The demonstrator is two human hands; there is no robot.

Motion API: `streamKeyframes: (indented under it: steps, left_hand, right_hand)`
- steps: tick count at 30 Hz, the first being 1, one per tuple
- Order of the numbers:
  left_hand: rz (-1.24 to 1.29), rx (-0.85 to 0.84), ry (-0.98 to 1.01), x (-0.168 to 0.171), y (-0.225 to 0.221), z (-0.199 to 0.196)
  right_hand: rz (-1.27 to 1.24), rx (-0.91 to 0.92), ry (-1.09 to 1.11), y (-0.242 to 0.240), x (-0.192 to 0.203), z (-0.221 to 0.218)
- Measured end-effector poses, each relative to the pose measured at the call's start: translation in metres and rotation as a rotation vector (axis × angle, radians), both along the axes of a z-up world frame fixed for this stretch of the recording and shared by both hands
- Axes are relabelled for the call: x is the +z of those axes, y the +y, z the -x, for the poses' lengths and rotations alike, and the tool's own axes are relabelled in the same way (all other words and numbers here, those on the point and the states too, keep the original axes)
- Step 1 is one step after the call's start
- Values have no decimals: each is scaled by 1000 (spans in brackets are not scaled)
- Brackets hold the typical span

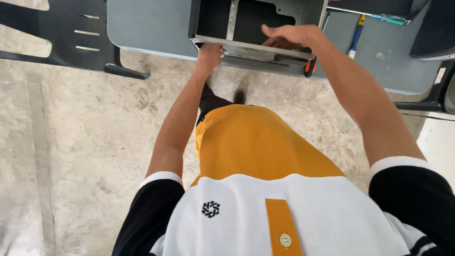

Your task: Disassembling a computer case and installing a motherboard into the chassis.

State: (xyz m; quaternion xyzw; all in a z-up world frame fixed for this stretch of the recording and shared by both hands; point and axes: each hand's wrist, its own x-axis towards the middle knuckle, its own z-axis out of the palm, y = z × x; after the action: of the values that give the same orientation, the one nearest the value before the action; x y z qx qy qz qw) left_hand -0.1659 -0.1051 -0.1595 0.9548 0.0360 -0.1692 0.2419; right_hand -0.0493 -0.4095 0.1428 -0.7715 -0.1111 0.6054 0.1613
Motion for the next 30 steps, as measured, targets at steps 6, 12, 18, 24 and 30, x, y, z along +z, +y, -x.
streamKeyframes:
  steps: [6, 12, 18, 24, 30]
  left_hand:
    - [-104, -137, 225, 42, 0, -8]
    - [13, -169, 175, 8, 1, -26]
    - [-205, -473, 241, 12, 9, -32]
    - [-376, -646, 157, 44, 11, -41]
    - [12, -325, 268, 105, 8, -38]
  right_hand:
    - [92, 265, -54, -5, -12, 2]
    - [55, 327, -134, -6, -14, 4]
    - [32, 317, -136, -10, -26, 2]
    - [47, 282, -146, -7, -21, 2]
    - [48, 262, -153, -6, -13, 6]
